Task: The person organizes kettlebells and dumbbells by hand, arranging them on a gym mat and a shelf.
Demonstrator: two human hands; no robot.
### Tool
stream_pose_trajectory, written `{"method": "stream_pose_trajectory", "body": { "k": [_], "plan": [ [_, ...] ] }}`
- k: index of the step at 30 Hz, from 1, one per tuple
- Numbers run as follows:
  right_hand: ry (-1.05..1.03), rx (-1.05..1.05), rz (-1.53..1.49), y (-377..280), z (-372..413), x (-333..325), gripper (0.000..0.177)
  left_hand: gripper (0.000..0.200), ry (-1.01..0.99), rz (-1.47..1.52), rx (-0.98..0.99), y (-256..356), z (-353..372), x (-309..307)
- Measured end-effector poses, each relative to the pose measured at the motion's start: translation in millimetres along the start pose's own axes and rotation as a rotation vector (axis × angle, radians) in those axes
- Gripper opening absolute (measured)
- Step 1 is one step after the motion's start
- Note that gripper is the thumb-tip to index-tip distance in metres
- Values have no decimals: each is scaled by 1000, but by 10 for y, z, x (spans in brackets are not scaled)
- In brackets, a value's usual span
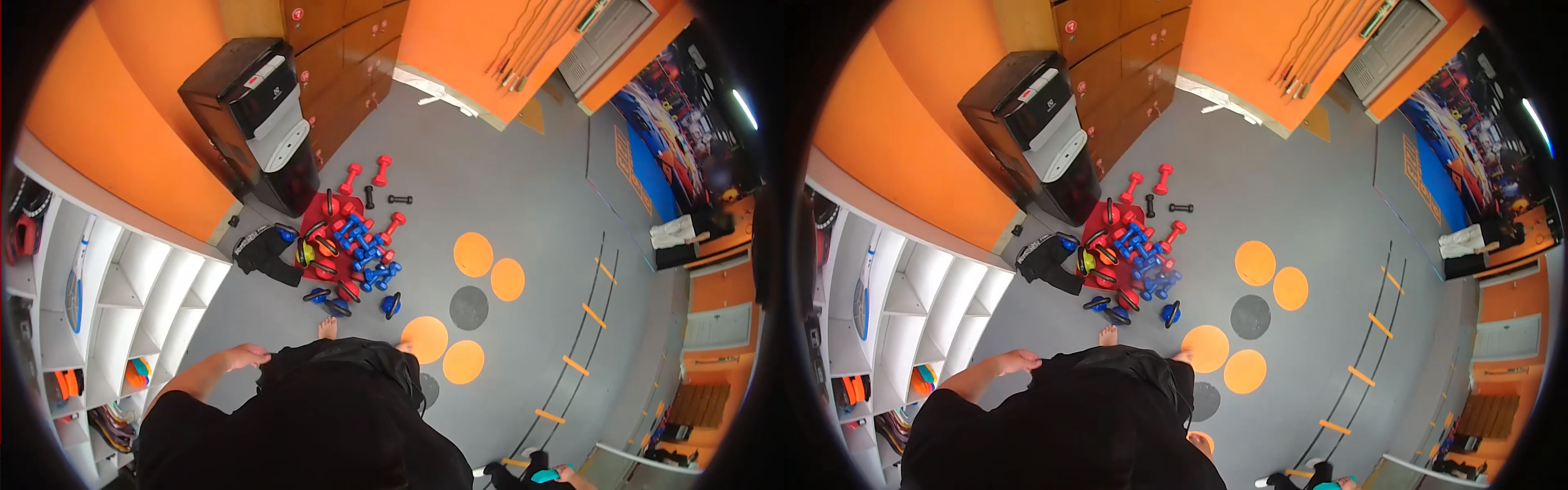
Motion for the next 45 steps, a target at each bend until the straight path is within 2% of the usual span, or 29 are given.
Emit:
{"method": "stream_pose_trajectory", "body": {
  "k": [2, 3, 4, 5, 6, 7, 8, 10, 11, 15, 16, 17, 19, 20, 21, 22, 25, 27, 28, 30, 33, 34, 35, 36, 38, 40, 42, 44, 45],
  "plan": [
    [-144, -9, -63, 403, -309, -161, 30, 43, 354, 14, 125, 1, -129, -38],
    [-232, 5, -105, 578, -466, -316, 31, 37, 480, -163, 134, 141, -69, 29],
    [-129, 59, -119, 440, -380, -540, 31, 37, 486, -151, 133, 192, -146, 116],
    [-21, 111, -133, 291, -325, -802, 31, 35, 329, -48, 31, 173, -292, 262],
    [-18, 107, -118, 111, -329, -1060, 31, 33, 166, 56, -68, 181, -412, 503],
    [-8, 77, -240, -103, -355, -1327, 31, 32, 44, 161, -66, 233, -530, 789],
    [1, 36, -366, -314, -435, -1596, 32, 32, 46, 173, -51, 356, -623, 1081],
    [60, -71, -310, -416, -925, -2082, 30, 40, -306, 306, -67, 546, -760, 1769],
    [71, -109, -355, -333, -1162, -2339, 31, 40, -304, 300, -78, 606, -794, 1929],
    [391, -199, 370, -916, -1468, -3167, 29, 46, -619, 356, 7, 910, -879, 2689],
    [424, -271, 156, -1066, -1653, -3249, 28, 49, -697, 386, 45, 1011, -934, 2914],
    [449, -340, -61, -1134, -1904, -3260, 27, 46, -643, 426, 40, 1257, -762, 2919],
    [205, -343, -424, -1864, -1798, -3137, 30, 44, -645, 330, 13, 1178, -915, 2936],
    [101, -385, -181, -2203, -1855, -3098, 31, 42, -644, 211, -22, 1171, -954, 2903],
    [-1, -425, 58, -2501, -1918, -3047, 32, 39, -615, 226, -29, 1563, -722, 3007],
    [-7, -428, 59, -2854, -1933, -3058, 32, 39, -609, 229, -29, 1683, -760, 3080],
    [-150, -583, 176, -3843, -1850, -3208, 34, 48, -387, 201, 46, 2188, -895, 3237],
    [-265, -634, 115, -4385, -1882, -3548, 34, 50, -461, 174, 67, 2234, -1473, 3226],
    [-197, -653, 138, -4569, -1971, -3806, 34, 53, -541, 145, 78, 2305, -1687, 3199],
    [-26, -672, 93, -4771, -2234, -4390, 32, 51, -514, 141, 94, 3007, -1644, 3031],
    [307, -621, -107, -4244, -2872, -5336, 30, 38, -454, -59, 30, 3229, -2175, 2807],
    [387, -573, -362, -3911, -3018, -5533, 28, 38, -443, -44, 43, 3450, -2164, 2731],
    [283, -461, -532, -3513, -3128, -5744, 24, 34, -381, -184, 49, 3615, -2123, 2636],
    [384, -115, -478, -3184, -3145, -5881, 24, 30, -320, -319, 48, 3757, -2095, 2580],
    [337, 122, -499, -2508, -3190, -5986, 25, 40, -304, -368, 48, 3728, -2232, 2521],
    [244, 245, -359, -2590, -3182, -5777, 22, 38, -105, -382, 57, 3966, -2040, 2515],
    [132, 254, -226, -2902, -3309, -5631, 20, 33, -46, -273, 121, 4090, -2090, 2758],
    [29, 195, -104, -3345, -3576, -5643, 18, 39, -6, -215, 144, 4421, -2200, 3011],
    [-6, 162, -49, -3605, -3709, -5698, 18, 44, -105, 67, 160, 4226, -2656, 3211]
  ]
}}
Point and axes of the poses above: each hand's wrist, its own z-axis away from the middle knuckle, its own x-axis out of the palm, y = z × x, the point moved 4 cm from there along -z, towards the middle knuckle, and after that the axes turned 5 degrees about -z, right-handed, at the moved point
